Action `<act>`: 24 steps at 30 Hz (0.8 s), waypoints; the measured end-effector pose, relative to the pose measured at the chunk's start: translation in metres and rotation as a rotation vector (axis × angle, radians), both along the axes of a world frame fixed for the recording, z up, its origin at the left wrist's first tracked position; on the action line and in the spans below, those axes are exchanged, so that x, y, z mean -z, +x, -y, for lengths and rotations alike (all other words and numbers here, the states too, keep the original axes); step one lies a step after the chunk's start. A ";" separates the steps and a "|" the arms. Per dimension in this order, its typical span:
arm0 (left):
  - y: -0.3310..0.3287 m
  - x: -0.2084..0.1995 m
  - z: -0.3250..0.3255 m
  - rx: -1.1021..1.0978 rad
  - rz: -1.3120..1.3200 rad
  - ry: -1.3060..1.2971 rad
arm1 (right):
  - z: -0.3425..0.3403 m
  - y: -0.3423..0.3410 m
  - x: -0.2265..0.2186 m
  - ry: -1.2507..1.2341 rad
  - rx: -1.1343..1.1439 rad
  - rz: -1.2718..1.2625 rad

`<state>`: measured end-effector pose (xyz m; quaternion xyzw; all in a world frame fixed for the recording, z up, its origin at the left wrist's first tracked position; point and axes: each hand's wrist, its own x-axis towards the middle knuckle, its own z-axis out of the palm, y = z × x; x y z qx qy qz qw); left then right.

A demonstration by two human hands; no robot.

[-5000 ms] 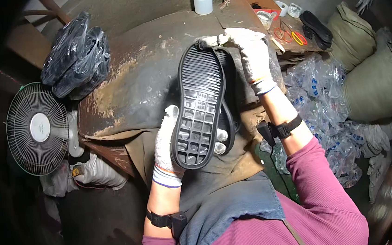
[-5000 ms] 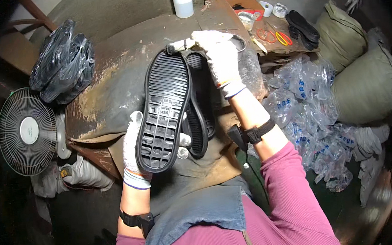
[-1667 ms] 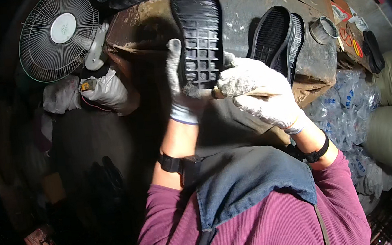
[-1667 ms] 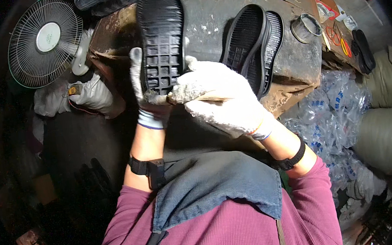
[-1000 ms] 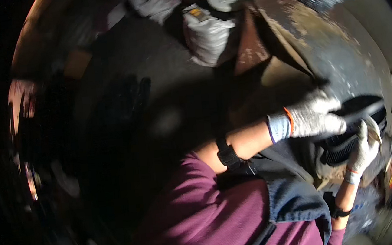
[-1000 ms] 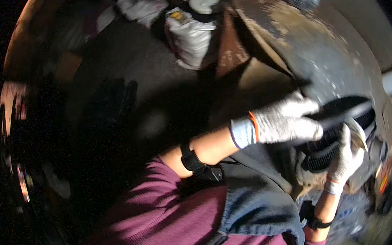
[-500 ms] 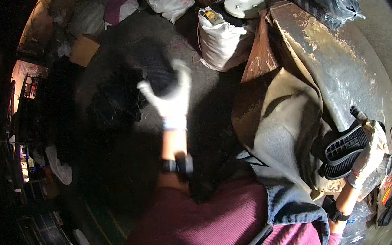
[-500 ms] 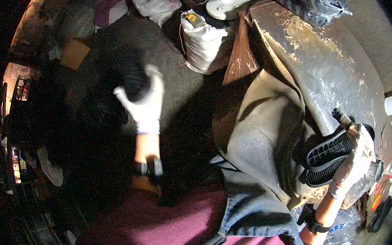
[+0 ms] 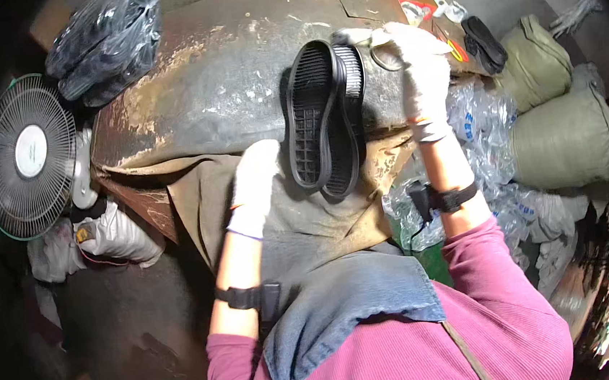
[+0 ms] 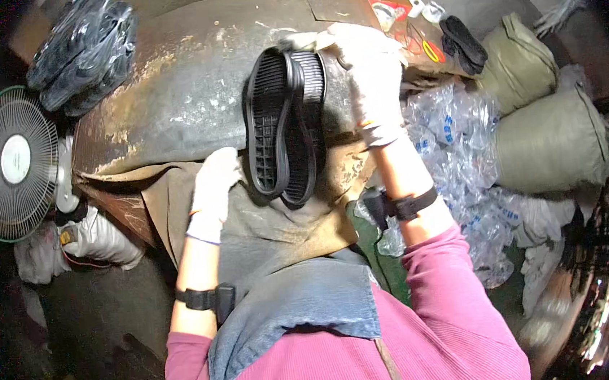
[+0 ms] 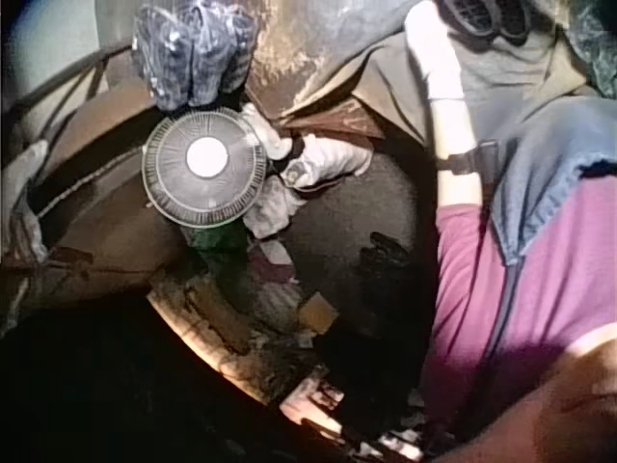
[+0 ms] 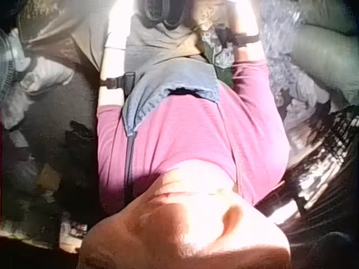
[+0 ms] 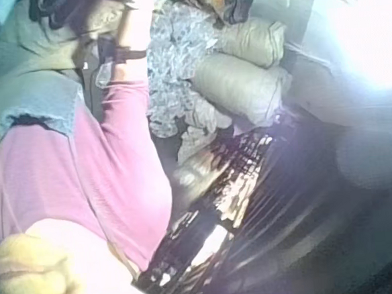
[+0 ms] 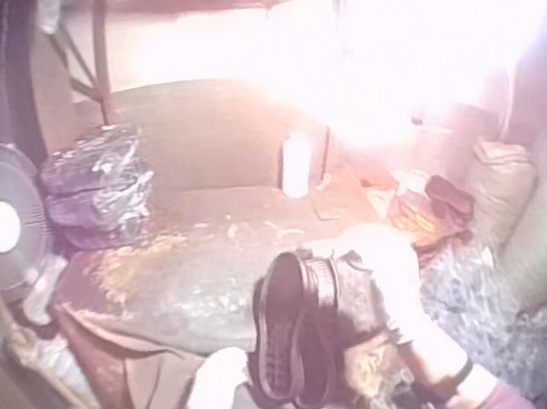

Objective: Applying adhesive to the edges and bottom surface of shoe outsoles using a small brush.

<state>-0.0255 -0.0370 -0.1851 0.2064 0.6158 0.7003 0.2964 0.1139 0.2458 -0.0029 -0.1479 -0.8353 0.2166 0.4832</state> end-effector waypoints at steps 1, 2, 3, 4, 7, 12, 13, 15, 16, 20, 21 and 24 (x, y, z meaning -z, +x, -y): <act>-0.002 0.006 -0.017 0.103 -0.258 -0.174 | -0.010 0.004 -0.001 -0.122 -0.035 -0.083; -0.001 0.004 -0.028 0.210 -0.470 -0.355 | -0.018 0.013 -0.006 -0.197 -0.014 -0.088; 0.007 0.020 -0.035 0.024 -0.403 -0.499 | -0.039 0.021 0.004 -0.020 0.085 -0.029; 0.035 0.004 -0.066 -0.020 -0.386 -0.498 | -0.081 0.046 -0.012 -0.014 0.140 0.029; 0.036 -0.012 -0.063 0.149 -0.182 -0.462 | -0.120 0.064 0.004 0.108 0.255 0.084; 0.031 -0.023 -0.045 -0.113 0.086 -0.196 | -0.154 0.035 0.014 -0.166 0.111 0.128; 0.029 -0.039 -0.041 -0.137 0.231 -0.089 | -0.154 0.029 0.014 -0.176 0.108 0.121; 0.020 -0.062 -0.034 -0.128 0.308 -0.058 | -0.159 0.019 0.014 0.305 0.356 0.537; 0.018 -0.073 -0.032 -0.095 0.232 -0.072 | -0.171 0.015 0.020 0.317 0.320 0.635; 0.019 -0.123 -0.033 0.112 0.347 0.128 | -0.218 0.004 0.072 0.644 0.389 0.912; 0.015 -0.123 -0.027 0.199 0.451 0.170 | -0.221 -0.002 0.077 0.644 0.376 0.903; 0.023 -0.127 -0.016 0.286 0.817 0.338 | -0.239 0.006 0.091 0.466 0.093 0.643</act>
